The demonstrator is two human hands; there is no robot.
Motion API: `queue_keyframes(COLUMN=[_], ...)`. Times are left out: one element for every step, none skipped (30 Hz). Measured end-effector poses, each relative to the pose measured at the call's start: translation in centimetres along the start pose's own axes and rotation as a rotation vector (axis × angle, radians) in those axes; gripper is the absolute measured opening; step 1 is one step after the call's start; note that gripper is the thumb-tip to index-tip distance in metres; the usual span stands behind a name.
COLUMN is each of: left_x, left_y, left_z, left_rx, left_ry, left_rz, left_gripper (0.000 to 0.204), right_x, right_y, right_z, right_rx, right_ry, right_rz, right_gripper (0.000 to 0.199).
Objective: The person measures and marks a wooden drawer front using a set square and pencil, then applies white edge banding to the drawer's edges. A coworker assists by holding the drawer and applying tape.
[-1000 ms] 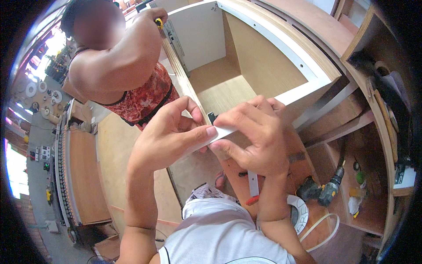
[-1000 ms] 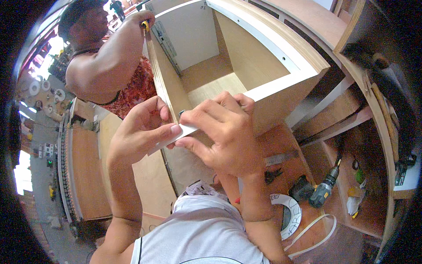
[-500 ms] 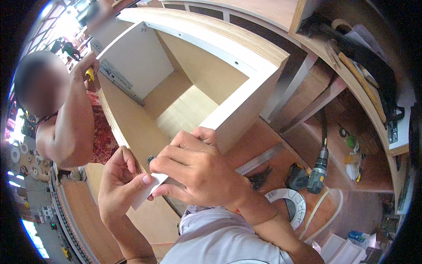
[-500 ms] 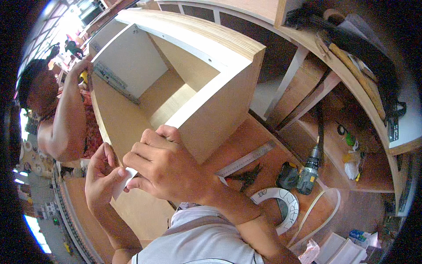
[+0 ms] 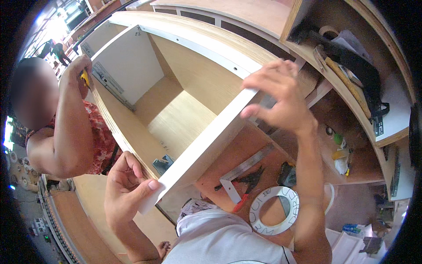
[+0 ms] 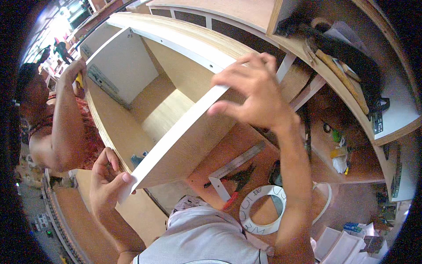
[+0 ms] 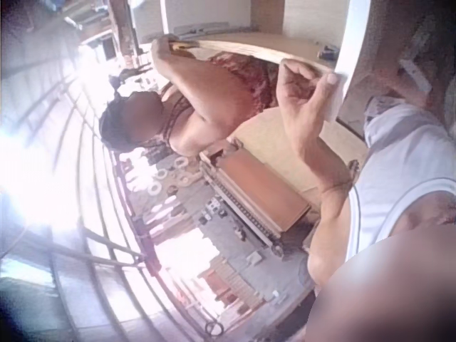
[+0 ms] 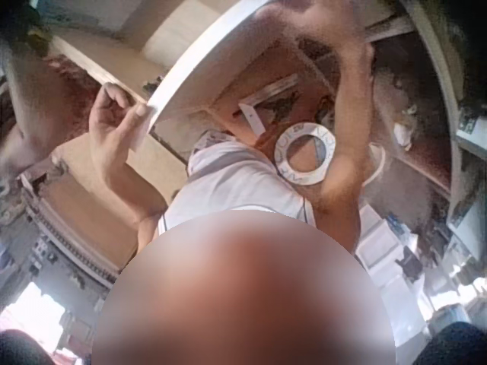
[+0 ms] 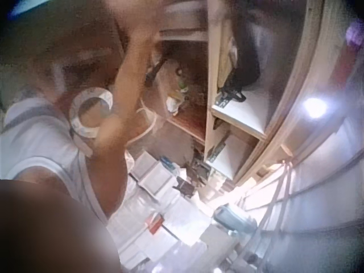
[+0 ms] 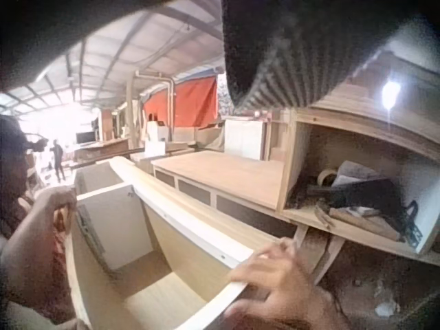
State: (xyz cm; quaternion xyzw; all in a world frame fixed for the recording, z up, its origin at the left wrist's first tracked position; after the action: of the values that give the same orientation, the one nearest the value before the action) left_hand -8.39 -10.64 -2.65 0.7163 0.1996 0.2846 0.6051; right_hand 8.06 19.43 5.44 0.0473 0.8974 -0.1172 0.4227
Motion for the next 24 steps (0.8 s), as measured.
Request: queue_keyframes(left_x=[-0.2, -0.5, -0.7, -0.9, -0.8, -0.8, -0.4, 0.0, 0.2, 0.4, 0.1, -0.3, -0.9, -1.3, -1.3, -1.3, -1.5, -1.6, -1.7, -2.2, -3.5, -4.9, -9.1, -13.4], left_y=[-0.1, -0.2, -0.2, -0.1, -0.3, -0.5, -0.5, -0.4, -0.5, -0.7, -0.6, -0.7, -1.0, -1.2, -1.2, -0.9, -1.0, -1.0, -1.1, -1.7, -4.0, -6.5, -13.6, -20.8], left_z=[0.0, 0.0, 0.1, 0.2, 0.3, 0.4, 0.4, 0.4, 0.4, 0.3, 0.4, 0.6, 1.2, 1.6, 1.9, 1.7, 1.8, 1.5, 1.3, 1.7, 2.3, 2.8, 6.0, 9.9], left_rx=[0.008, 0.017, 0.026, 0.044, 0.054, 0.064, 0.076, 0.083, 0.089, 0.093, 0.100, 0.108, 0.166, 0.203, 0.240, 0.300, 0.349, 0.416, 0.467, 0.510, 0.461, 0.410, 0.246, 0.104], left_ry=[-0.014, -0.024, -0.033, -0.011, 0.008, 0.027, -0.003, -0.037, -0.067, -0.102, -0.126, -0.150, -0.220, -0.183, -0.146, -0.108, -0.095, -0.058, -0.024, 0.009, 0.024, 0.045, -0.016, -0.116], left_rz=[0.006, 0.010, 0.014, 0.016, 0.020, 0.024, 0.088, 0.148, 0.189, 0.233, 0.245, 0.257, 0.177, 0.210, 0.243, 0.273, 0.325, 0.410, 0.487, 0.566, 0.676, 0.787, 0.494, 0.201], left_gripper=[0.044, 0.043, 0.042, 0.041, 0.041, 0.041, 0.042, 0.044, 0.047, 0.050, 0.055, 0.060, 0.075, 0.080, 0.085, 0.089, 0.093, 0.090, 0.086, 0.082, 0.073, 0.065, 0.054, 0.046], right_x=[-0.1, 0.0, 0.1, -0.6, -1.1, -1.6, 0.0, 0.7, 1.2, 1.7, 1.8, 2.0, 1.9, 2.1, 2.3, 2.5, 2.6, 2.7, 2.9, 3.2, 3.2, 3.0, 3.0, 2.9], right_y=[1.2, 2.0, 2.5, 2.5, 2.5, 2.7, 4.3, 4.8, 5.1, 5.3, 4.6, 4.5, 4.4, 4.5, 4.6, 4.8, 4.9, 5.1, 5.2, 4.6, 4.6, 4.6, 4.8, 4.9], right_z=[-0.1, -0.4, -0.6, -0.8, -0.6, -0.4, -0.4, -0.2, -0.1, 0.1, 0.3, 0.1, -0.3, -0.4, 0.0, 0.0, 0.3, 0.2, 0.2, 0.3, 0.2, 0.2, 0.2, 0.3], right_rx=[0.012, 0.021, 0.030, 0.012, 0.001, -0.011, 0.047, 0.070, 0.093, 0.115, 0.090, 0.114, 0.138, 0.167, 0.161, 0.182, 0.204, 0.228, 0.300, 0.287, 0.283, 0.282, 0.326, 0.320], right_ry=[-0.020, -0.040, -0.059, 0.009, 0.072, 0.135, 0.019, 0.012, 0.004, -0.004, 0.046, 0.051, 0.055, 0.062, 0.120, 0.137, 0.155, 0.172, 0.169, 0.185, 0.212, 0.244, 0.225, 0.225], right_rz=[-0.004, -0.012, -0.019, -0.024, -0.027, -0.030, -0.073, -0.113, -0.153, -0.193, -0.224, -0.231, -0.238, -0.245, -0.240, -0.228, -0.217, -0.205, -0.212, -0.212, -0.200, -0.180, -0.189, -0.202], right_gripper=[0.056, 0.056, 0.057, 0.057, 0.058, 0.059, 0.063, 0.066, 0.069, 0.071, 0.072, 0.069, 0.066, 0.063, 0.049, 0.045, 0.042, 0.039, 0.029, 0.028, 0.027, 0.026, 0.026, 0.026])
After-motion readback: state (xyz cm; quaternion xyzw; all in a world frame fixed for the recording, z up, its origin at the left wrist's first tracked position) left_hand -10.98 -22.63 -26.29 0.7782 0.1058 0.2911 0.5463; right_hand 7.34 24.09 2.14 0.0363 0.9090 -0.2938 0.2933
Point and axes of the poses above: each hand's wrist, its own z-axis away from the middle knuckle, its own x-axis out of the palm, y = z × x, the point moved 10 cm from there along -z, towards the middle knuckle, and after that the axes turned 13 degrees about x, right-handed, at the moved point
